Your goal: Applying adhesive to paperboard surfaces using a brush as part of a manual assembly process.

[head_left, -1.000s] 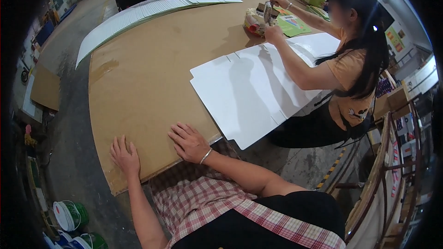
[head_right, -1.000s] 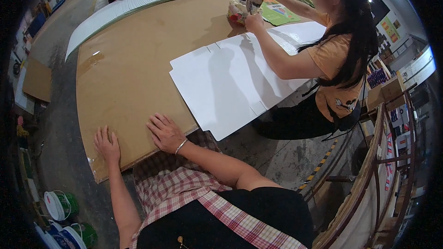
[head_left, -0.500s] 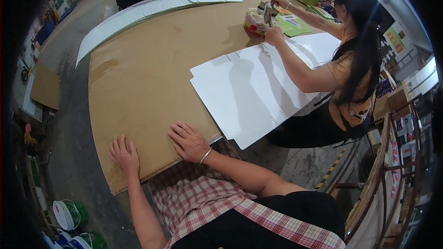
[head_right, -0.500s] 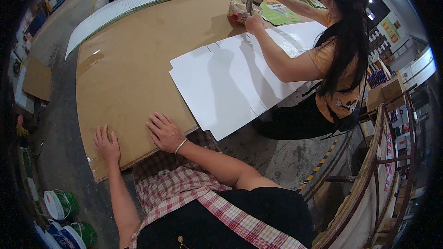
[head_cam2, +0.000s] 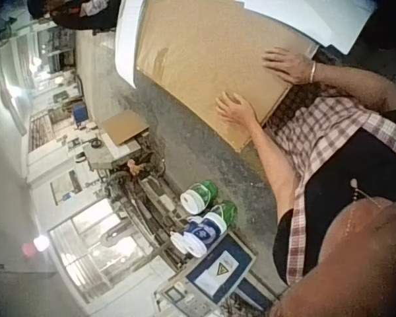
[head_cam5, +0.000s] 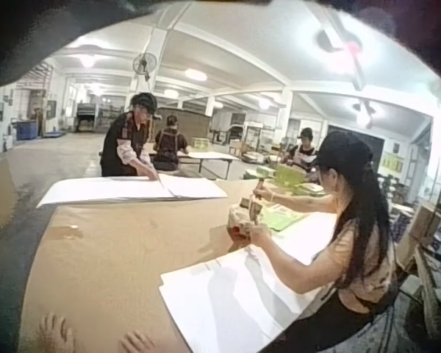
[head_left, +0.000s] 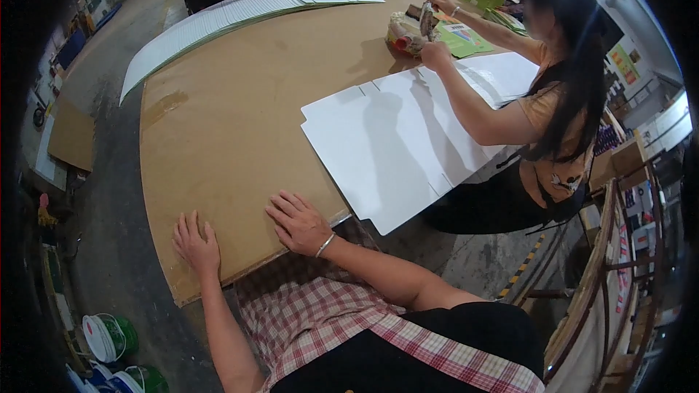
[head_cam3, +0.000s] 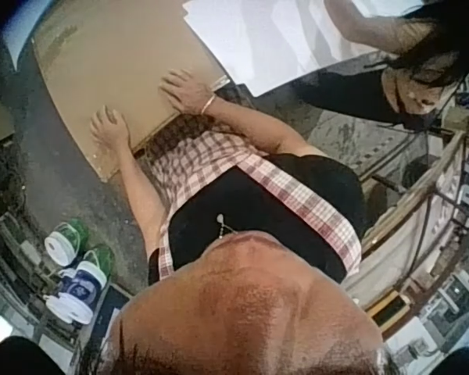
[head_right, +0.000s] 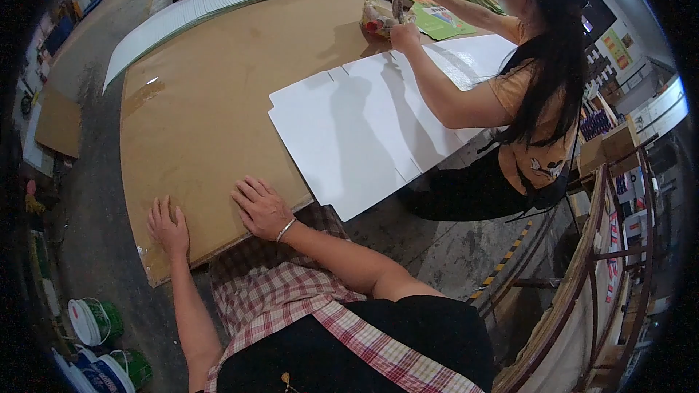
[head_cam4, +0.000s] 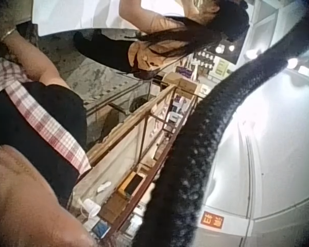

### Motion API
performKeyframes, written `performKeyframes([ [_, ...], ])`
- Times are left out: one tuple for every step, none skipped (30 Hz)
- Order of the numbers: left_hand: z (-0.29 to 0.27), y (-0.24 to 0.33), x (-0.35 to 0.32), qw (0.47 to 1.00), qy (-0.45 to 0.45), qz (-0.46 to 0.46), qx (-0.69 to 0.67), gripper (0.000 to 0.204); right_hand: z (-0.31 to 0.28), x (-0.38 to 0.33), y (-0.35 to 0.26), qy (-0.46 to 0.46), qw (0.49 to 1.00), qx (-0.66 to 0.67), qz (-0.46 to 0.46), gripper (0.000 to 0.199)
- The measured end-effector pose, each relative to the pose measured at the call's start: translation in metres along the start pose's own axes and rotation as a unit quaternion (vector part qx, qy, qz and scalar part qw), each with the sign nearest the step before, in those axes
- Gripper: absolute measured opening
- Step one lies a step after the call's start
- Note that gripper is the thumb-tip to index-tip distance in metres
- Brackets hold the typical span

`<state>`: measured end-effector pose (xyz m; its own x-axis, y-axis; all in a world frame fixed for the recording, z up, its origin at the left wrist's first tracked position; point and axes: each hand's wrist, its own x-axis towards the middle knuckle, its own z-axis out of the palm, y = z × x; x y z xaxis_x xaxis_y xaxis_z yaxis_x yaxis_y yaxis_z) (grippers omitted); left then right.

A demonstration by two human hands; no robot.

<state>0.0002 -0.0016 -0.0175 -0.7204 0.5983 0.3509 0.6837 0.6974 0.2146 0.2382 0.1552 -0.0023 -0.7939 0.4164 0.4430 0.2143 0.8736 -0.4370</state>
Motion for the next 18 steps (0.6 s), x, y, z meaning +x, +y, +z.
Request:
performKeyframes([
  [0.0002, -0.0002, 0.0001, 1.0, 0.001, 0.001, 0.002, 0.047, -0.0003, 0.0, 0.0001, 0.0, 1.0, -0.001, 0.0, 0.045],
  [0.0005, -0.0005, 0.0003, 1.0, -0.001, -0.002, 0.005, 0.047, -0.0005, 0.0001, 0.0002, -0.001, 1.0, -0.002, -0.001, 0.045],
  [0.0008, -0.0007, 0.0004, 1.0, 0.0, 0.0, 0.005, 0.047, -0.0007, 0.0, 0.0003, -0.001, 1.0, -0.002, -0.001, 0.045],
  [0.0011, -0.001, 0.0005, 1.0, -0.001, -0.002, 0.006, 0.047, -0.0007, 0.0, 0.0003, 0.0, 1.0, -0.001, -0.002, 0.045],
  [0.0014, -0.0012, 0.0006, 1.0, -0.002, -0.004, 0.011, 0.047, -0.0008, 0.0, 0.0003, 0.0, 1.0, -0.001, -0.002, 0.045],
  [0.0017, -0.0014, 0.0007, 1.0, 0.0, 0.0, 0.009, 0.047, -0.0006, 0.0001, 0.0004, 0.002, 1.0, -0.001, -0.004, 0.045],
  [0.0018, -0.0016, 0.0007, 1.0, 0.003, 0.003, 0.009, 0.047, -0.0003, 0.0002, 0.0003, 0.004, 1.0, -0.001, -0.006, 0.045],
  [0.0019, -0.0016, 0.0007, 1.0, 0.002, 0.002, 0.012, 0.047, -0.0001, 0.0003, 0.0003, 0.005, 1.0, -0.001, -0.008, 0.045],
  [0.0018, -0.0016, 0.0007, 1.0, 0.005, 0.005, 0.007, 0.047, 0.0002, 0.0002, 0.0005, 0.006, 1.0, -0.003, -0.009, 0.045],
  [0.0016, -0.0015, 0.0006, 1.0, 0.004, 0.003, 0.005, 0.047, 0.0001, 0.0005, 0.0009, 0.006, 1.0, -0.004, -0.01, 0.045],
  [0.0013, -0.0013, 0.0005, 1.0, 0.004, 0.001, 0.007, 0.047, 0.0003, 0.0004, 0.0009, 0.007, 1.0, -0.005, -0.01, 0.045],
  [0.001, -0.0012, 0.0005, 1.0, 0.001, 0.001, 0.002, 0.047, 0.0003, 0.0002, 0.001, 0.008, 1.0, -0.003, -0.01, 0.044],
  [0.0006, -0.0011, 0.0005, 1.0, 0.0, -0.001, 0.0, 0.047, 0.0004, 0.0003, 0.001, 0.01, 1.0, -0.001, -0.01, 0.044],
  [0.0002, -0.001, 0.0006, 1.0, -0.003, -0.002, 0.001, 0.047, 0.0004, 0.0003, 0.001, 0.012, 1.0, 0.002, -0.01, 0.043],
  [-0.0001, -0.001, 0.0006, 1.0, -0.002, 0.001, -0.002, 0.047, 0.0004, 0.0004, 0.0009, 0.012, 1.0, 0.002, -0.009, 0.043],
  [-0.0005, -0.0011, 0.0007, 1.0, -0.003, 0.004, -0.003, 0.047, 0.0006, 0.0004, 0.0006, 0.013, 1.0, 0.003, -0.009, 0.043],
  [-0.0007, -0.0012, 0.0008, 1.0, -0.006, 0.002, 0.0, 0.047, 0.0006, 0.0005, 0.0005, 0.013, 1.0, 0.003, -0.008, 0.043],
  [-0.0009, -0.0012, 0.0009, 1.0, -0.005, 0.005, -0.007, 0.047, 0.0008, 0.0007, 0.0001, 0.014, 1.0, 0.003, -0.008, 0.043],
])
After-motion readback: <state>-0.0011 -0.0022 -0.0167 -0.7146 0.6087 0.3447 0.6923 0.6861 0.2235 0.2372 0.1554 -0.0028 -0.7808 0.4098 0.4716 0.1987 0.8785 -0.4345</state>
